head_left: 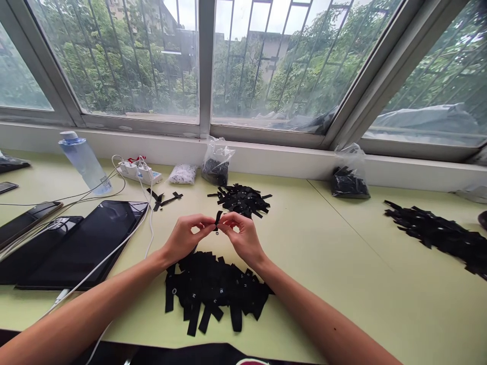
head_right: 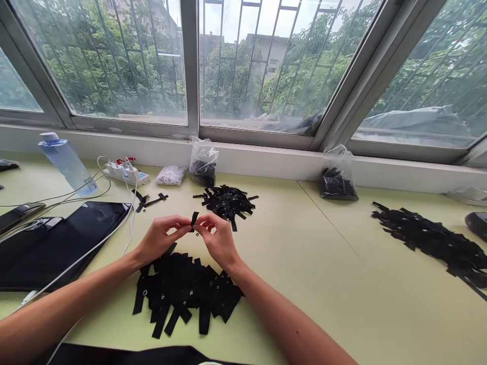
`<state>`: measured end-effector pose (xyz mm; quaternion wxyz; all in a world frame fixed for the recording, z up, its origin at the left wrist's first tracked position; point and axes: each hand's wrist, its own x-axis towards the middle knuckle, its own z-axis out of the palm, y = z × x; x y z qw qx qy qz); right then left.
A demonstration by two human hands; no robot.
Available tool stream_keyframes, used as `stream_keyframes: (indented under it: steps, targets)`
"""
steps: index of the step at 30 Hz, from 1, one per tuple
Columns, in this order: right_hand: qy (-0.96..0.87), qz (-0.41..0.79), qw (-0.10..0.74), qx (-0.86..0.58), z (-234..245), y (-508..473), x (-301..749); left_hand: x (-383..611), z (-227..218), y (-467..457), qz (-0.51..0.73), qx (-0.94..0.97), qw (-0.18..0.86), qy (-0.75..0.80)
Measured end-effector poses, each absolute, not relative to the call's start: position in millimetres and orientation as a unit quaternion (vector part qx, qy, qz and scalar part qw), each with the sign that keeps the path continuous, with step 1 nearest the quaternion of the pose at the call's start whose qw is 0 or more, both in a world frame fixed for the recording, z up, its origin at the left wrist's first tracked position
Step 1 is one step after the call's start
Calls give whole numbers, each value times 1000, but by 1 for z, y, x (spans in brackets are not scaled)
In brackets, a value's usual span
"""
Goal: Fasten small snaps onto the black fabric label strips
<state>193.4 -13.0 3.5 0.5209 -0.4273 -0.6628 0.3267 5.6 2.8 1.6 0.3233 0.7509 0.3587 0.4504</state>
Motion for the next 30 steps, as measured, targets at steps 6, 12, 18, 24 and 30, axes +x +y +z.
stream_keyframes:
  steps: [6,12,18,24,30]
  targets:
    - [-646,371,531,-405,4,-14,193,3,3,4,438,760,326,353]
    - [-619,412,541,-392,4,-11,194,3,2,5,432,766,331,343]
    - [-647,334,549,-411,4,-11,197,0,5,4,425,773,327,340]
    - [-661,248,563,-429,6,-8,203,-2,-2,16,417,790,224,391]
    - [-667,268,554,-420,4,-8,201,9,-15,24,327,847,177,380]
